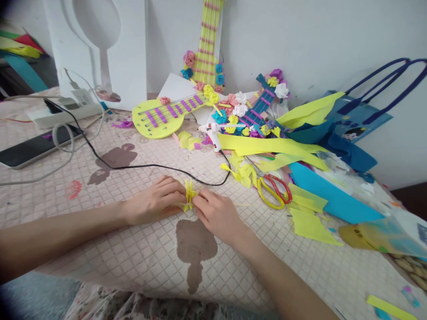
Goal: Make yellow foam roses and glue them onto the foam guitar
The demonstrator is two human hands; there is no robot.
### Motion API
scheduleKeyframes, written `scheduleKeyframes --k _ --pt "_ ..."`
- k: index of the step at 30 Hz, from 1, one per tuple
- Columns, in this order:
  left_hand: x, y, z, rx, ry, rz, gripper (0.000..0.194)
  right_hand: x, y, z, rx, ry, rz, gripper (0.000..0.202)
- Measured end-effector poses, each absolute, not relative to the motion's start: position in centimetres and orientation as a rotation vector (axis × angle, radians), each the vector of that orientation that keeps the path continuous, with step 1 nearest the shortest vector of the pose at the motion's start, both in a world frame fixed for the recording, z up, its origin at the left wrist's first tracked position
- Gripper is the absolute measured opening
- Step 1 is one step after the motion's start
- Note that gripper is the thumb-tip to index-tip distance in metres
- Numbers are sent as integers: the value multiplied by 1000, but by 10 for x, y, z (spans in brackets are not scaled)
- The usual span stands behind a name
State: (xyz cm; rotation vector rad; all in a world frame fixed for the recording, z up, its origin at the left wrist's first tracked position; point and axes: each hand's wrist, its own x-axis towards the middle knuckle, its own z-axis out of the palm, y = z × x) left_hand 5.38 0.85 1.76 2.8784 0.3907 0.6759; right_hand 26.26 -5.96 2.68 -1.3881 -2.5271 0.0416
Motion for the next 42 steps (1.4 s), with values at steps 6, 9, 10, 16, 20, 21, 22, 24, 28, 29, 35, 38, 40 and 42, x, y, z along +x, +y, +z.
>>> scheduleKeyframes --k 6,9,10,16,20,21,22,24,28,29,35,38,40,42 --pt "55 6 19 2939 375 660 10 262 -61 27 -1399 -2521 89 16" --pt "55 6 18 2948 380 666 11 262 -62 27 -1402 -2505 93 16" --pt "54 7 17 2949 381 664 12 263 -61 27 -1403 -2501 91 16" --pt "55 8 17 2944 394 652 14 263 -61 25 -1404 -2487 81 16" --pt "56 7 18 2957 411 647 12 263 -61 25 -1416 -2487 82 15" --pt "56 6 18 2960 417 646 12 263 -61 25 -1416 -2487 84 15" --pt "56 6 18 2961 424 643 12 262 -60 25 -1413 -2484 87 15" --pt "56 5 17 2959 441 642 14 262 -60 25 -1404 -2478 92 16" --pt "56 6 16 2945 456 661 16 263 -60 25 -1407 -2471 91 16" --pt "56 7 15 2940 455 668 16 263 -60 25 -1410 -2472 90 16" --pt "55 6 15 2929 454 657 16 262 -60 24 -1407 -2475 124 14" --pt "56 5 16 2934 470 670 16 262 -60 24 -1391 -2466 130 14" --pt "56 5 16 2927 478 689 15 263 -60 24 -1395 -2450 127 14" --pt "56 5 16 2899 504 708 14 264 -60 25 -1411 -2424 121 14"
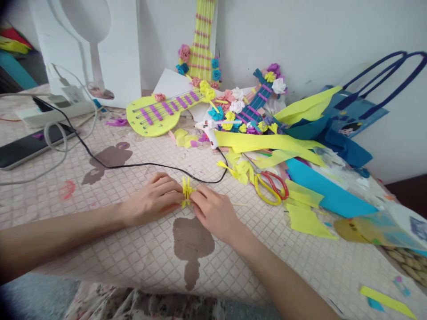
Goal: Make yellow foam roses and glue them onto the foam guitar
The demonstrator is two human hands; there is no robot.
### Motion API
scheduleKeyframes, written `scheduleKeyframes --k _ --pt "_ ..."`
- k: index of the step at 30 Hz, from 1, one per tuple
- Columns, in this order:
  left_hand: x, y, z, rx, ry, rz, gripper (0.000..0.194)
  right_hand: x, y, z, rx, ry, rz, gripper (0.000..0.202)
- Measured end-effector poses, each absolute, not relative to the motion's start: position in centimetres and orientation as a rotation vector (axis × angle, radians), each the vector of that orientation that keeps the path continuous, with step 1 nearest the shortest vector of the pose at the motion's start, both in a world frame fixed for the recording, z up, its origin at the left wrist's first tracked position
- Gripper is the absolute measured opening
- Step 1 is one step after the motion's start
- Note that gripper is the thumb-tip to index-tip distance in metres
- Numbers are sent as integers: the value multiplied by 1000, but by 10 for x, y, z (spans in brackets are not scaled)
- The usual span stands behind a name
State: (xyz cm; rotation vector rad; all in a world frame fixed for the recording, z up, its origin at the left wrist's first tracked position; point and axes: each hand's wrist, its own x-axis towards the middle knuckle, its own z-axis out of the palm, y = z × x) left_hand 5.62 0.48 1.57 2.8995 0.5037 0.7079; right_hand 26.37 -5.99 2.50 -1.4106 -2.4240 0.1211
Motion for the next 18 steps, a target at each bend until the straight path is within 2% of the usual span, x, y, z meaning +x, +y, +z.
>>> scheduleKeyframes --k 8,12,18 --pt "57 6 8 2641 772 713 12 260 -59 28 -1475 -2210 201 8" --pt "58 6 8 2563 780 732 5 250 -58 23 -1506 -2139 202 12" --pt "58 9 6 2453 775 779 6 242 -56 17 -1563 -2099 213 13"
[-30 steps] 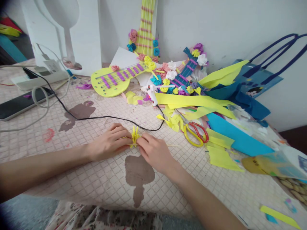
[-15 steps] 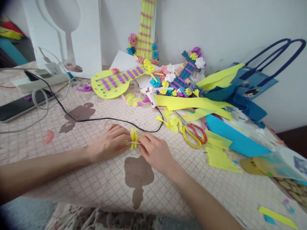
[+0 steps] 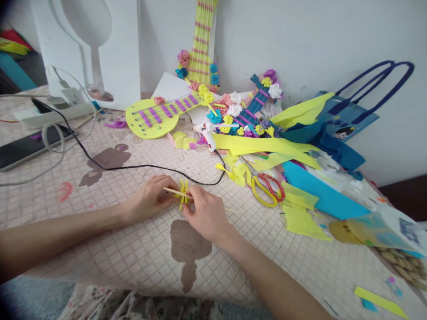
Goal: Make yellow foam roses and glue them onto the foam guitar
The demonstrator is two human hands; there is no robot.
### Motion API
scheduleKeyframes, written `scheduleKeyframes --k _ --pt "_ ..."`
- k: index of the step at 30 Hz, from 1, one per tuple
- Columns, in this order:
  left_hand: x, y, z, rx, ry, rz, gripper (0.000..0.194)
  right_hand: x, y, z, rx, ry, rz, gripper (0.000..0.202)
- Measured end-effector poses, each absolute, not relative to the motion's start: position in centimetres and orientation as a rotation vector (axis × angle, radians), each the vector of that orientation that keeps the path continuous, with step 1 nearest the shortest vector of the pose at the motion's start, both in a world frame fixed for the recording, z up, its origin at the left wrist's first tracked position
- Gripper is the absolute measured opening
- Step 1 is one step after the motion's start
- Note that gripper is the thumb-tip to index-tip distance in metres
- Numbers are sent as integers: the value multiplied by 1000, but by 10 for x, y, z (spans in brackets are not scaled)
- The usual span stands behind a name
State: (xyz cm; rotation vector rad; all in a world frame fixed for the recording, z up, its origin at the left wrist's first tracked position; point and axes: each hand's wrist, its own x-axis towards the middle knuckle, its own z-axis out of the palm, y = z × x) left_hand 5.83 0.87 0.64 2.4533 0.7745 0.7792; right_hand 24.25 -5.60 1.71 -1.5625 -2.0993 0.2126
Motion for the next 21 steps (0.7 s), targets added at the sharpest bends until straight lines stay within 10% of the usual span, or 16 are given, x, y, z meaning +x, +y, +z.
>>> scheduleKeyframes --k 21 --pt "56 13 11 2353 724 882 22 260 -55 16 -1537 -2331 201 9"
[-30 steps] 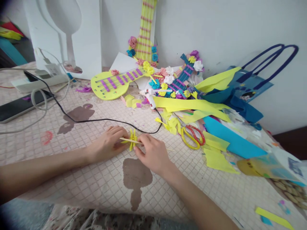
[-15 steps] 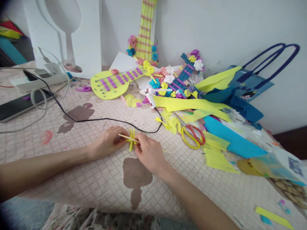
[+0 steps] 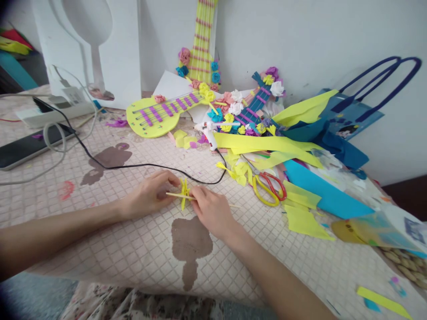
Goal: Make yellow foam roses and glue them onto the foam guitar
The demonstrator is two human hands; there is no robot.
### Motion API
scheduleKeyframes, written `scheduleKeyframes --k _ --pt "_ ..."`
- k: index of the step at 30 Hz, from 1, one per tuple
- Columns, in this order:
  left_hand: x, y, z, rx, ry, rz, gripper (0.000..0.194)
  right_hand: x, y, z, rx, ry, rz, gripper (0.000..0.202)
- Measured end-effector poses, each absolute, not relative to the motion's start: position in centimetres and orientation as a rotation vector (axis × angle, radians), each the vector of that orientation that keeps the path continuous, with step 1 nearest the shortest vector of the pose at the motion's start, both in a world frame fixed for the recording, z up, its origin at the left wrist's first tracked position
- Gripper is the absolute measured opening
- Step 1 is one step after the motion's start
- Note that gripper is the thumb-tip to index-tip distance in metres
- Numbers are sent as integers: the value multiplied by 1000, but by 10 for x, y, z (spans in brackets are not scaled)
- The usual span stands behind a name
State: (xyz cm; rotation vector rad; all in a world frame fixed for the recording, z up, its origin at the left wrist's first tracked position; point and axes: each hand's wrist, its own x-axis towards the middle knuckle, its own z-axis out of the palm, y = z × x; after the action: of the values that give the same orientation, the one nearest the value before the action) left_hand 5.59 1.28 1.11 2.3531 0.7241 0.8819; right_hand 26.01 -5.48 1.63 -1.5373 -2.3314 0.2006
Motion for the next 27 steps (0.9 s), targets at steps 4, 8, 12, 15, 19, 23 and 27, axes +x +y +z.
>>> scheduleKeyframes --k 4,8,12,15,19,23,27 --pt "56 5 20 2562 588 957 28 259 -55 17 -1543 -2334 204 8" --pt "58 1 21 2772 501 860 24 259 -55 17 -1530 -2330 166 8" --pt "59 2 18 2813 485 840 19 258 -56 19 -1519 -2340 118 10" --pt "58 4 16 2795 492 835 17 258 -59 21 -1518 -2336 101 19" --pt "56 4 15 2803 472 807 21 261 -63 24 -1533 -2304 67 21" --pt "55 3 15 2786 441 839 20 265 -67 25 -1550 -2355 -12 22" --pt "57 3 14 2833 429 814 21 265 -70 24 -1534 -2407 -7 22"
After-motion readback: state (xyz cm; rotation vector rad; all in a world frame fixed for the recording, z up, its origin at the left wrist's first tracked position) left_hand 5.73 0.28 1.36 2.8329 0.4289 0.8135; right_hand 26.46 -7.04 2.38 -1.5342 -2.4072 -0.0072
